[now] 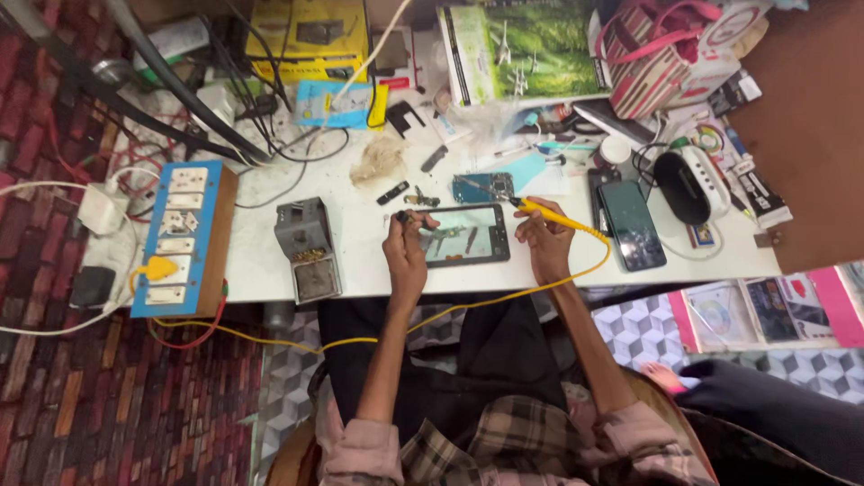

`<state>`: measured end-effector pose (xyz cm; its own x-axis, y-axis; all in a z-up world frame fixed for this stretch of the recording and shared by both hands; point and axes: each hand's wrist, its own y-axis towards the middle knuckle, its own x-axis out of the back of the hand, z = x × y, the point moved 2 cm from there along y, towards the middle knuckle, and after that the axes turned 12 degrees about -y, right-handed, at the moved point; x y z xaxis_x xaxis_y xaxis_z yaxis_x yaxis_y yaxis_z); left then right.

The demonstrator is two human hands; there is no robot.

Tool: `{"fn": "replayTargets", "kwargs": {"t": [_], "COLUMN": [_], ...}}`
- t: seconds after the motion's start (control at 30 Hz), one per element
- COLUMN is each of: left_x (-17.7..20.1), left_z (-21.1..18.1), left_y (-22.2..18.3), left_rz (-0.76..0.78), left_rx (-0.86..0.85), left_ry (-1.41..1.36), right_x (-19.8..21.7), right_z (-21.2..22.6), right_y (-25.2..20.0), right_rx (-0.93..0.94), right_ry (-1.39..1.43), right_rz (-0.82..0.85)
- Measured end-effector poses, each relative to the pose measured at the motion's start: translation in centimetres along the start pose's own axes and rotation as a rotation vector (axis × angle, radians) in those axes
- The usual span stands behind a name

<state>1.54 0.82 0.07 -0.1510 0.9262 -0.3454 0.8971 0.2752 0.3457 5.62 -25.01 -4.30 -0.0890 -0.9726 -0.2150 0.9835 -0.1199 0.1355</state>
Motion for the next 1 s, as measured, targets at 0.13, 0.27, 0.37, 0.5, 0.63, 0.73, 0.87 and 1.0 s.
{"fn": "replayTargets", "kwargs": {"t": [0.13,0.27,0.37,0.5,0.63,0.73,0.87,1.0], "left_x": [-0.1,-0.3,-0.4,-0.5,-0.8,-0.9,-0.8,-0.9], "left_z": [0.1,-0.3,-0.6,-1.1,-1.3,-1.4,-1.3,-1.2], "left_y": [0.1,0.2,0.3,0.0,0.0,0.3,0.2,0.4], "left_rz": [0.016,0.016,0.001,0.026,0.028,0.027,0.036,0.042], "left_rx": [-0.008,-0.003,-0.004,-0.047,-0.035,-0.032,-0.041,-0.028], "left_ry": [-0.006,-0.019,0.035,0.094,0.137,0.134,0.13,0.099], "right_x": [0.1,0.0,-0.1,-0.2,-0.1,-0.3,-0.4,-0.6], "right_z": [-0.2,0.2,0.7,0.8,0.7,0.7,0.7,1.0], "right_y": [-0.5,-0.9,-0.9,-1.3,-1.2,-0.9,-1.0,-0.9], "right_rx": [0.05,0.054,0.053,0.057,0.033,0.008,0.025,-0.014], "right_ry": [0.083,-0.021,-0.117,-0.09,-0.109,-0.119,-0.16,-0.171], "right_rz": [-0.152,-0.293,-0.324,-0.323,-0.351,-0.346,-0.328,-0.342]}}
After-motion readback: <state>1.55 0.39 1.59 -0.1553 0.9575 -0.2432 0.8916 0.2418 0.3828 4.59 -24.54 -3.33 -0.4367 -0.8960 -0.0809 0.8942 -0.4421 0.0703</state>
